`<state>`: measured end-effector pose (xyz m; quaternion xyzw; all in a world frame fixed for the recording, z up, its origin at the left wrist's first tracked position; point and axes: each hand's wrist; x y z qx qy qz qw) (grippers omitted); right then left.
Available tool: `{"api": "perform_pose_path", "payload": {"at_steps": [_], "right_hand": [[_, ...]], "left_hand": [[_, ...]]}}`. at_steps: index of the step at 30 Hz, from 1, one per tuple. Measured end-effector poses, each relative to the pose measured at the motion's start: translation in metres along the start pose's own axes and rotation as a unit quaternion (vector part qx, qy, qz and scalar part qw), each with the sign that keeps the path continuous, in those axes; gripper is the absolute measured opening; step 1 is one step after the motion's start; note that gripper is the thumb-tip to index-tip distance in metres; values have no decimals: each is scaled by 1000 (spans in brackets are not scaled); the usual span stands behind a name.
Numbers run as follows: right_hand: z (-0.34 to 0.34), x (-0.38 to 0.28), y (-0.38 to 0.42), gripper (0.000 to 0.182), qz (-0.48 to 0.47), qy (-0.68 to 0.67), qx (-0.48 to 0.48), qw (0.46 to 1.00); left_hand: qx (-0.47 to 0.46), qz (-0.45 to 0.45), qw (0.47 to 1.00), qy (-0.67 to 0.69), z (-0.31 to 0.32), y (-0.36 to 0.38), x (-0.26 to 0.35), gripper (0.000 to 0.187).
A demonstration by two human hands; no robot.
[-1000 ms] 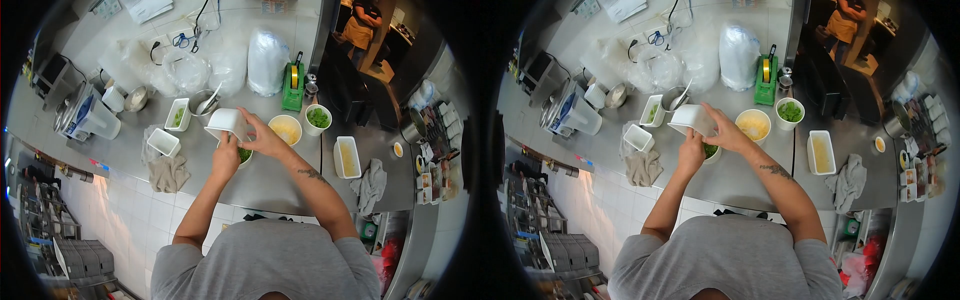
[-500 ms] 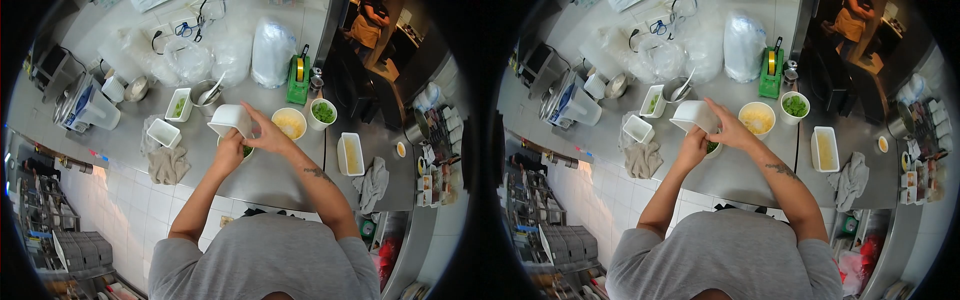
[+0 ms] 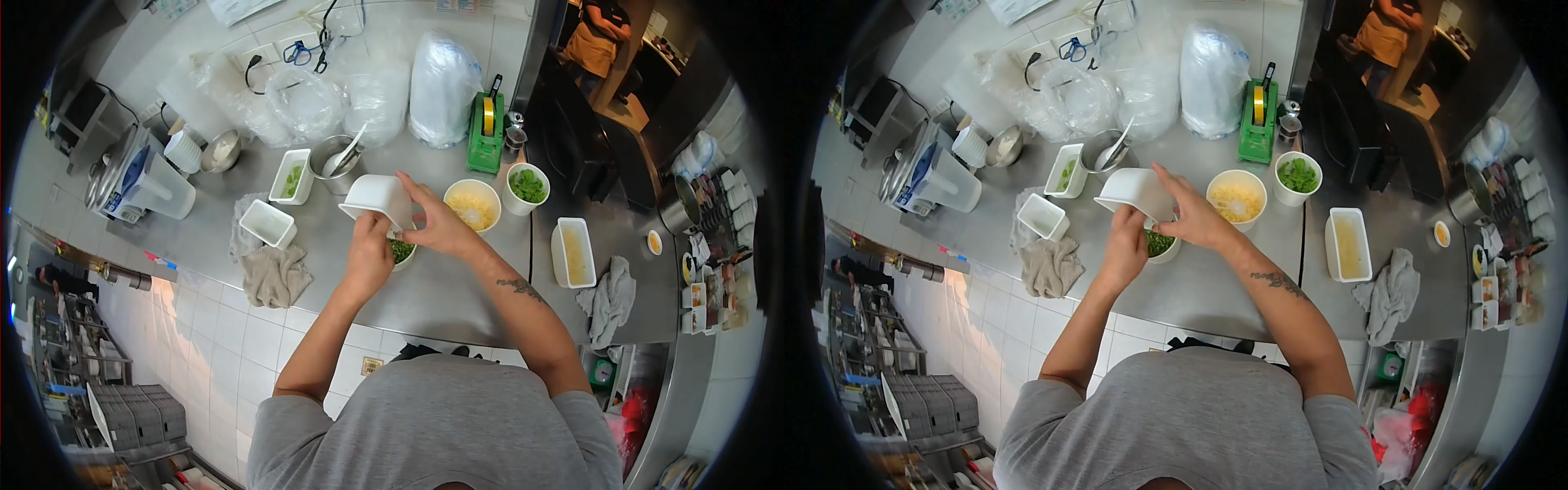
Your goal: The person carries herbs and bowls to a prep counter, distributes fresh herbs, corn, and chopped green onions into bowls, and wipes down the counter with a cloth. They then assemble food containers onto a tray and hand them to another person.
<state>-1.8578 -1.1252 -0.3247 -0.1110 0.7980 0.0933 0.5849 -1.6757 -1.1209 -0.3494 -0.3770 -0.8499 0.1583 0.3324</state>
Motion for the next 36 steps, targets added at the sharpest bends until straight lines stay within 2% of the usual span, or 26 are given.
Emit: {"api": "perform_pose_path", "payload": {"at_steps": [2,5,8,11,14,20,23,26,29,32,33,36], "right_hand": [[3,-1,2,96,-13,4,8,1000],[6,-7,3,94,-22,-1,24,999],[3,-15,2,92,-45,17,19,999],[2,-13,4,91,-61,21,10,998],[1,-2,1,90,-86,33,22,996],[-2,-2,1,90,-118,75,56,989],[1,-5,1,90,-140,99,73,983],[2,-9,2,92,-123,84,76,986],[8,-9,3,94,-63,-33,44,997],[27,-1,-2,100,-31,-155,-27,987],[32,2,-4,102,-29,-188,-54,980],[38,5,0,88,-8,-57,-33,998]], "left_hand": [[67,-46,997,-2,-3,-10,10,41],[-31,-142,989,-9,-1,-17,15,48],[3,-72,997,-12,18,-7,1,46],[-5,-65,998,-14,17,-1,1,42],[-30,21,997,-68,17,12,-10,30],[39,-29,998,-40,0,12,-2,21],[26,22,998,-62,0,19,-9,15],[46,-52,996,51,-13,20,-4,16],[188,-134,973,-30,-33,6,7,17],[174,-190,960,113,-44,2,-6,16],[121,-175,974,76,-50,6,-13,15],[117,-186,976,10,-58,19,-29,15]]}}
Point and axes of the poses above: each hand's wrist, its own y-axis away from the middle knuckle, its own z-axis out of the palm, x = y × z, and after that the axes turned 7 degrees about z, right-handed
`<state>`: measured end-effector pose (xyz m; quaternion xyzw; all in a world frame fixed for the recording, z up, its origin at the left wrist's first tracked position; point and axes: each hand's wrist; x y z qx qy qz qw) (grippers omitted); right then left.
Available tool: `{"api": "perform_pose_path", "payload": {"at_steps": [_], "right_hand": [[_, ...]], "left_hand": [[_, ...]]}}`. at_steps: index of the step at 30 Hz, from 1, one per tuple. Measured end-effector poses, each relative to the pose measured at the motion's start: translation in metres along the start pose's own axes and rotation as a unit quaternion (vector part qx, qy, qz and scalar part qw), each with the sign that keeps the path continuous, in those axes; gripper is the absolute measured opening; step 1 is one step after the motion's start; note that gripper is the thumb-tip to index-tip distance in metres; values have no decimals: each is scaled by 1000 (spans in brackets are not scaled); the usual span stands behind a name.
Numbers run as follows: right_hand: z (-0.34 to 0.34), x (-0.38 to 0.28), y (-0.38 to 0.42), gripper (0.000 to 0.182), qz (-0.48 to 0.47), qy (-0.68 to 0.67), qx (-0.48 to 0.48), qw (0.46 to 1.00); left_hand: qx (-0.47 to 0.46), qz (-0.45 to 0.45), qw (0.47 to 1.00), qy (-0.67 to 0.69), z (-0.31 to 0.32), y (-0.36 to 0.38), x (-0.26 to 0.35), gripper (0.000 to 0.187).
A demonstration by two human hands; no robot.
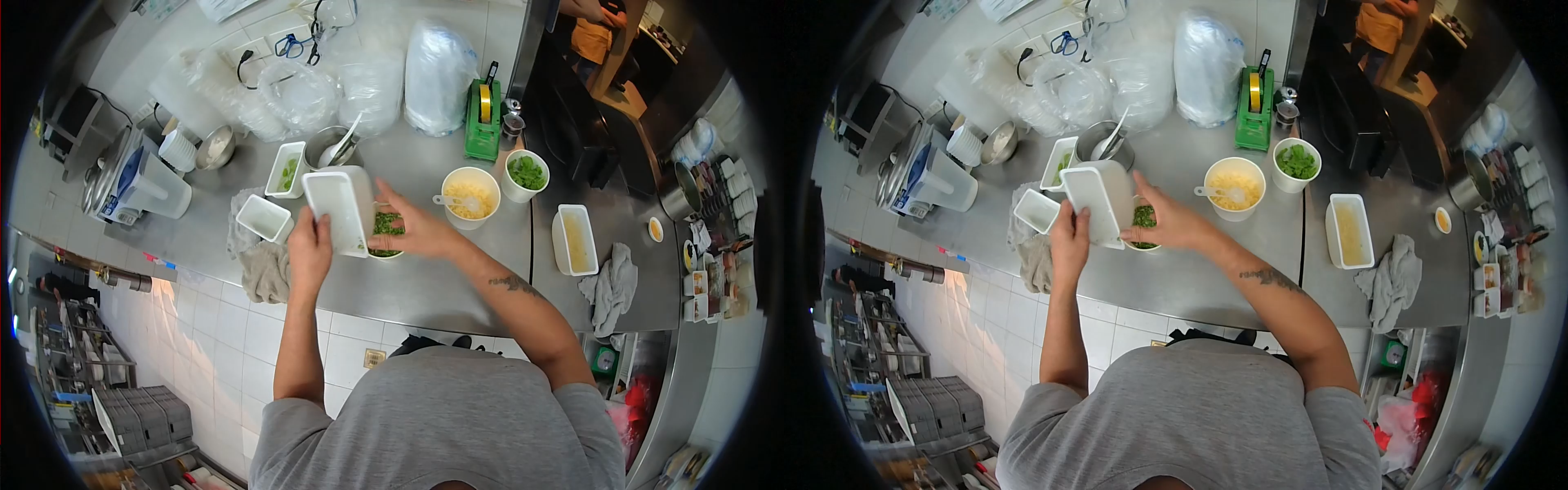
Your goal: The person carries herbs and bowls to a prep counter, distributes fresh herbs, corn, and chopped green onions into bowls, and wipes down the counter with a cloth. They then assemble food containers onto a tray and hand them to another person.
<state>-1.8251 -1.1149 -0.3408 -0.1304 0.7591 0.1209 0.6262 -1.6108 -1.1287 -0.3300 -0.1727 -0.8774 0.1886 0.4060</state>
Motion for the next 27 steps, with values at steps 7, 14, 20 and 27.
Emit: {"api": "perform_pose_path", "payload": {"at_steps": [7,14,20,27], "right_hand": [[-6,26,28,20,-94,333,42,937],[-5,30,44,7,-132,376,43,916],[-15,15,70,11,-75,358,17,931],[-23,-5,86,12,-17,288,64,955]], "left_hand": [[-50,-172,980,-85,-26,13,-54,25],[-86,-191,966,-150,2,11,-91,31],[40,-27,974,-221,-9,-4,-59,30],[77,-214,873,-431,-29,-31,-120,49]]}}
Point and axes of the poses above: each hand's wrist, its own y-axis away from the middle knuckle, its own z-axis out of the palm, x = y × z, and after that the axes turned 7 degrees about z, right-handed
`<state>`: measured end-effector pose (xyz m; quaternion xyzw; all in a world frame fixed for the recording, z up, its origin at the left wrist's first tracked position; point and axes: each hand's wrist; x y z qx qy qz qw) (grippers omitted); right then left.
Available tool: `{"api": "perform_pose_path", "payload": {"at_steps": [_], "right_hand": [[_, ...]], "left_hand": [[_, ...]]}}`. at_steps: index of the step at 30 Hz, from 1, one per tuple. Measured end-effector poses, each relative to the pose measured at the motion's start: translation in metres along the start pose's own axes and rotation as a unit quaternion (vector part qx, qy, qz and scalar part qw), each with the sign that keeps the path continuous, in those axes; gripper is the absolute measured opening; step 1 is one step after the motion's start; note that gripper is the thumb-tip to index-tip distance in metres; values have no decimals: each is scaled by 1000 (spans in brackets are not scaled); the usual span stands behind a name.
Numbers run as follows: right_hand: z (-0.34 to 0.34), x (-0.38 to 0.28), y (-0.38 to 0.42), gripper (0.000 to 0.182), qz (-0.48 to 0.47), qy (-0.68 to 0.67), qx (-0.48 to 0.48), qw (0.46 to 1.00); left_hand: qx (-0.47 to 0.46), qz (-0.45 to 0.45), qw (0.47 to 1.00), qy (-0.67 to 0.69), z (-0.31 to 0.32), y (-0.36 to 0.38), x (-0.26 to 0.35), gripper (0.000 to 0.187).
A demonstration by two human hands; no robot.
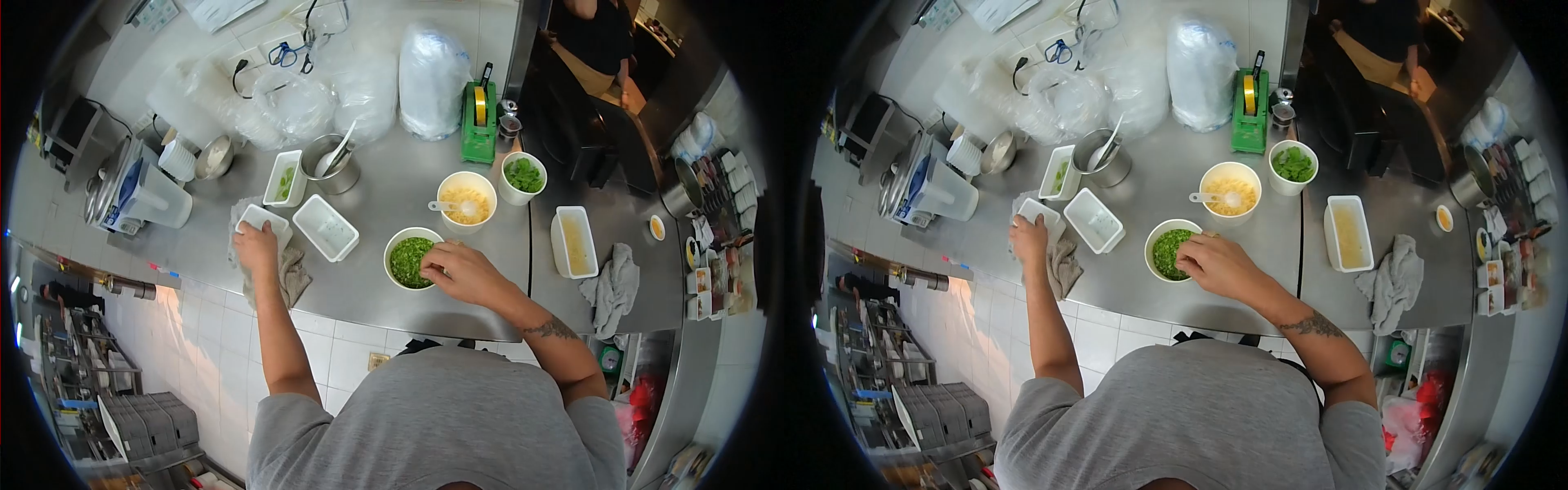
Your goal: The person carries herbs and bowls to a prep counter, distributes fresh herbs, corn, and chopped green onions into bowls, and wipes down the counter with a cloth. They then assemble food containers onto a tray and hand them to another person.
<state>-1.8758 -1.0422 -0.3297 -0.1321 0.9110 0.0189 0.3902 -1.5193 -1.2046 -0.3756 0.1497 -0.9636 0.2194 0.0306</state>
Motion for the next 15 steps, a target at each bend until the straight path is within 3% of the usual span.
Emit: {"api": "perform_pose_path", "payload": {"at_steps": [2,5,9,12,15], "right_hand": [[-2,-3,-11,12,-3,-23,21,1000],[7,-7,-36,12,-29,-66,34,997],[31,-10,-89,16,-12,-123,36,992],[55,-15,-133,21,-10,-62,51,997],[85,-23,-157,29,-113,43,115,986]], "left_hand": [[-28,-64,997,7,-6,-4,4,54],[-104,-52,983,145,34,-21,-33,52],[-25,12,981,190,22,-3,-28,56],[-54,43,980,185,-10,16,-18,53],[-103,67,968,219,-22,36,-9,51]]}}
Point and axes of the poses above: each hand's wrist, its own y-axis away from the middle knuckle, its own z-axis out of the palm, x = y × z, and after that the axes turned 7 degrees about z, right-handed
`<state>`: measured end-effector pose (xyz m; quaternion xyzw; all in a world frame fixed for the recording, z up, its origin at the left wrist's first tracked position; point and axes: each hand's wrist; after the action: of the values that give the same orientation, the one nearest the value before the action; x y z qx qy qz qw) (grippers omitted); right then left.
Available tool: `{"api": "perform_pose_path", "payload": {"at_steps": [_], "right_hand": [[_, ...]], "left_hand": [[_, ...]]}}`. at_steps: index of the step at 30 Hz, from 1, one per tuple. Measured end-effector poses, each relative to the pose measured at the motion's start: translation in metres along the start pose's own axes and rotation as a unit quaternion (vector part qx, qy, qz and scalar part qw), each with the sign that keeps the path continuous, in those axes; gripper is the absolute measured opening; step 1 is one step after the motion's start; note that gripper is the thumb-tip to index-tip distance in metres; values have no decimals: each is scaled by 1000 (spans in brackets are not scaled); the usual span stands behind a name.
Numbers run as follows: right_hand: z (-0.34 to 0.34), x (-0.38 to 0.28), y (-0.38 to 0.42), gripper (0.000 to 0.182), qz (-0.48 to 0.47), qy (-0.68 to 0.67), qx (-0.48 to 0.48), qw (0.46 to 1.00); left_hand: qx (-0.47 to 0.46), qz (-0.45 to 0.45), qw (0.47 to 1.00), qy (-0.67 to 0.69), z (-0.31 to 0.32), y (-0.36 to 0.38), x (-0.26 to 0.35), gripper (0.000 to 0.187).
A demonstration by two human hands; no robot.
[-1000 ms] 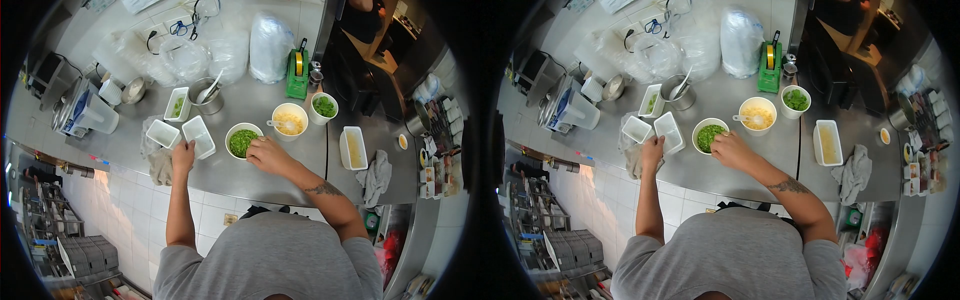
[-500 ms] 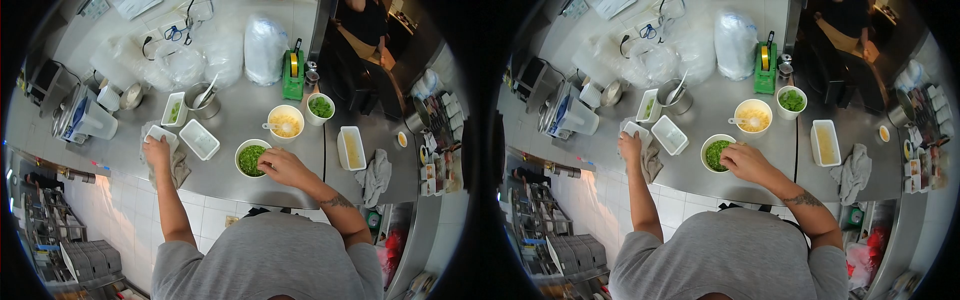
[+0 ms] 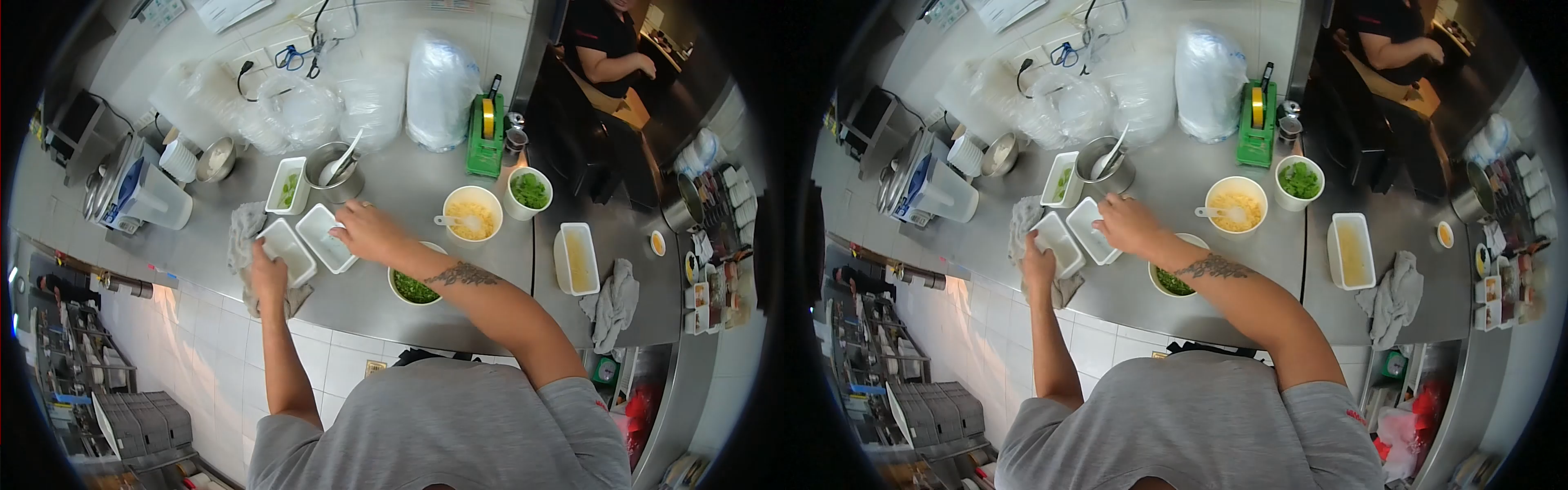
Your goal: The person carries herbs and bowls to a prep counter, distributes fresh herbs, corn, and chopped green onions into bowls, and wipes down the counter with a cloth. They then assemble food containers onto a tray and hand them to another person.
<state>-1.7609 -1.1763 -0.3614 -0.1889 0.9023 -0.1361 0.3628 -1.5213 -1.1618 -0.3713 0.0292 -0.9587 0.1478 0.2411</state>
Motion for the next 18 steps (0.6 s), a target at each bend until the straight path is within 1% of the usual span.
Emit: {"api": "perform_pose_path", "payload": {"at_steps": [2,3,6,7,9,10,11,12,13,15,16,18], "right_hand": [[14,-18,-6,32,23,37,-66,997],[19,-23,-7,34,35,56,-100,993],[32,-28,-9,28,68,89,-202,973],[34,-29,-9,25,76,86,-203,972],[35,-29,-8,18,96,83,-203,971],[38,-26,-10,16,87,80,-189,975],[41,-23,-10,15,81,76,-175,978],[42,-21,-11,16,75,72,-160,982],[39,-21,-13,16,84,64,-163,981],[23,-26,-17,18,106,44,-165,980],[11,-28,-20,17,106,45,-146,983],[-18,-32,-24,17,105,49,-108,987]], "left_hand": [[7,56,998,15,17,9,-9,51],[-11,34,998,50,15,15,4,47],[-79,-32,991,104,11,21,25,40],[-119,-43,987,104,4,20,33,32],[-176,-97,969,142,-18,8,46,32],[-206,-122,957,162,-21,0,51,32],[-148,-66,980,119,-12,-14,35,32],[-90,-8,993,76,3,-35,2,32],[-28,53,998,35,15,-57,-21,33],[74,127,988,-39,30,-91,-33,30],[126,166,975,-71,38,-108,-37,30],[-3,145,988,-59,50,-138,-46,27]]}}
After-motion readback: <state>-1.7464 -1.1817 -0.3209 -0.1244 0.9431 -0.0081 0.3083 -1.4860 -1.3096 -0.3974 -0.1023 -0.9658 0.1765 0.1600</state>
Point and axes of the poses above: each hand's wrist, its own y-axis away from the middle knuckle, its own z-axis out of the palm, x = y × z, and after that the axes turned 7 degrees about z, right-handed
